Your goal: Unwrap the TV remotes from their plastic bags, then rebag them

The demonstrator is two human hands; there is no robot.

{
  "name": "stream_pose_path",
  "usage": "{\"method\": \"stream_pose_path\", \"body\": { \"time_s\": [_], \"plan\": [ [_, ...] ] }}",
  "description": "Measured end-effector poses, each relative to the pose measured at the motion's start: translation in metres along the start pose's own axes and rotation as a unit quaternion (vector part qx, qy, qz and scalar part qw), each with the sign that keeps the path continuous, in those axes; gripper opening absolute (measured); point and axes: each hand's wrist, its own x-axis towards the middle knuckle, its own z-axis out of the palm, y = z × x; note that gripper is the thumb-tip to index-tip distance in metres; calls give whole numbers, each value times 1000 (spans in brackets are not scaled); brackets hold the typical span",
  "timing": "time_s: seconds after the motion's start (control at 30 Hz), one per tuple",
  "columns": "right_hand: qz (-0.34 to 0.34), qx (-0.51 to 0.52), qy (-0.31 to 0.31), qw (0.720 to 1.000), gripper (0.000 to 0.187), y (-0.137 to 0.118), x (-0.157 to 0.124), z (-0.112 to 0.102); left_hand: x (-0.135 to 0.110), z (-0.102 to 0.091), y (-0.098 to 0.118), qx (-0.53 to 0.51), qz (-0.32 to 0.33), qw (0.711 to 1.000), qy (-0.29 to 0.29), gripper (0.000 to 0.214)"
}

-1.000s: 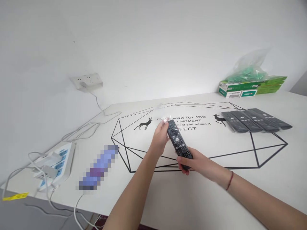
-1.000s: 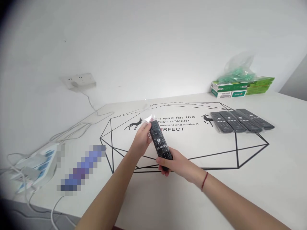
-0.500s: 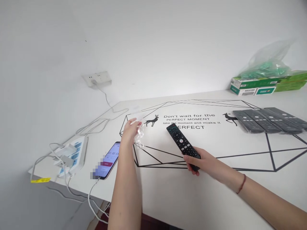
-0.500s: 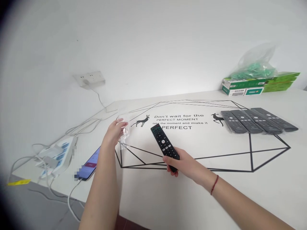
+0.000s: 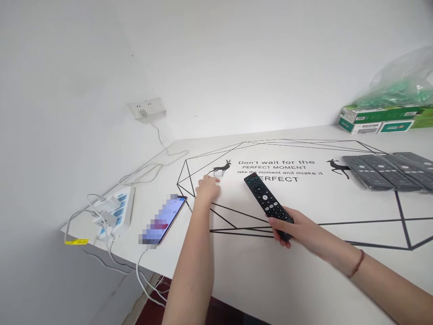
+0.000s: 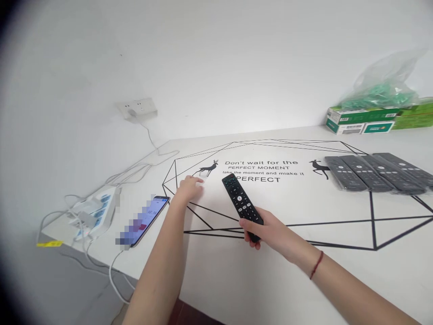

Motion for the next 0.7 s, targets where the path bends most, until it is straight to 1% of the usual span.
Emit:
{"method": "stream_pose_path", "body": {
  "time_s": [0.1, 0.3, 0.53, 0.7],
  "plan": [
    [0, -4, 1, 1000, 38, 1, 0, 0, -1, 7, 3, 39, 4, 999, -31, 39],
    [11, -1, 0, 1000, 40, 4, 0, -2, -2, 1, -3, 90, -45, 994, -41, 41],
    [9, 3, 0, 1000, 40, 5, 2, -2, -3, 3, 2, 90, -37, 994, -49, 41],
    [7, 0, 2, 1000, 39, 3, 1, -2, 3, 4, -2, 75, -51, 994, -57, 43]
  ]
}}
